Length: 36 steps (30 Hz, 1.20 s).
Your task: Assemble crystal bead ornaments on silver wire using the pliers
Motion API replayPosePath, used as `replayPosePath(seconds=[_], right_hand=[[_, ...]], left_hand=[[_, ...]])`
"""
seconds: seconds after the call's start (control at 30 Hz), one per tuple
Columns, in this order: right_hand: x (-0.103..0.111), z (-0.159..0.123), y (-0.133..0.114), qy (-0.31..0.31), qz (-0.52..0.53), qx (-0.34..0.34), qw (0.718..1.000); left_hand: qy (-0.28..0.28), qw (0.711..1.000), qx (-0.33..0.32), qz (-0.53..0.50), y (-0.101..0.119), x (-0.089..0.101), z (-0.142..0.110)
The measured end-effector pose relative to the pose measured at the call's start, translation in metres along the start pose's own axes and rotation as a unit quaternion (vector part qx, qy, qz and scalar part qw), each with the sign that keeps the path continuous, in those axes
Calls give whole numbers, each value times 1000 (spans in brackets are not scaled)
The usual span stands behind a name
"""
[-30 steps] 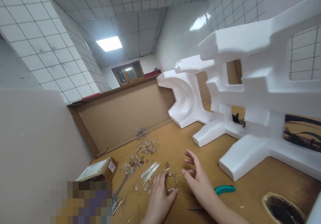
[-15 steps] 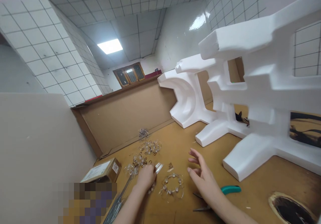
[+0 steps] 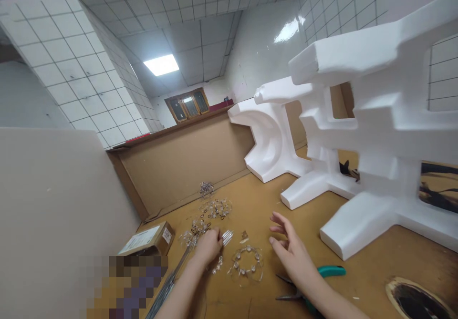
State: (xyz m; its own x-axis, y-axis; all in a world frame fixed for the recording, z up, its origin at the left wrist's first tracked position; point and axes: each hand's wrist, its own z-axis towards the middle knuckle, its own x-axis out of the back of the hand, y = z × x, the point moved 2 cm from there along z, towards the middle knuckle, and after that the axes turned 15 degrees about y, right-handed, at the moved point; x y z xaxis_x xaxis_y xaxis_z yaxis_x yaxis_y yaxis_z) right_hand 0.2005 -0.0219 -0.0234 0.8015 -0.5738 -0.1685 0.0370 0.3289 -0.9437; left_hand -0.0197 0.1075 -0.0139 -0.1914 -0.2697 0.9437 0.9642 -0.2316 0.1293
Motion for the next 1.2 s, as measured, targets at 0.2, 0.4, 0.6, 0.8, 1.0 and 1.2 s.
replayPosePath(seconds=[0.2,0.4,0.6,0.8,1.0,1.2], right_hand=[[1,0,4,-20,-18,4,1000],[2,-1,2,-28,-40,-5,999],[1,-1,5,-50,-51,-13,997],[1,0,9,-42,-61,1,997],[1,-6,-3,-101,-129,107,981],[-6,-42,-25,-203,-258,320,889]], left_hand=[[32,987,34,-152,-4,3,1],[-7,972,84,-218,-8,1,-2],[-42,980,93,-174,-14,-6,-2],[-21,994,54,-89,-12,7,9],[17,997,-60,-45,23,32,-24],[49,983,-176,8,70,46,-106]])
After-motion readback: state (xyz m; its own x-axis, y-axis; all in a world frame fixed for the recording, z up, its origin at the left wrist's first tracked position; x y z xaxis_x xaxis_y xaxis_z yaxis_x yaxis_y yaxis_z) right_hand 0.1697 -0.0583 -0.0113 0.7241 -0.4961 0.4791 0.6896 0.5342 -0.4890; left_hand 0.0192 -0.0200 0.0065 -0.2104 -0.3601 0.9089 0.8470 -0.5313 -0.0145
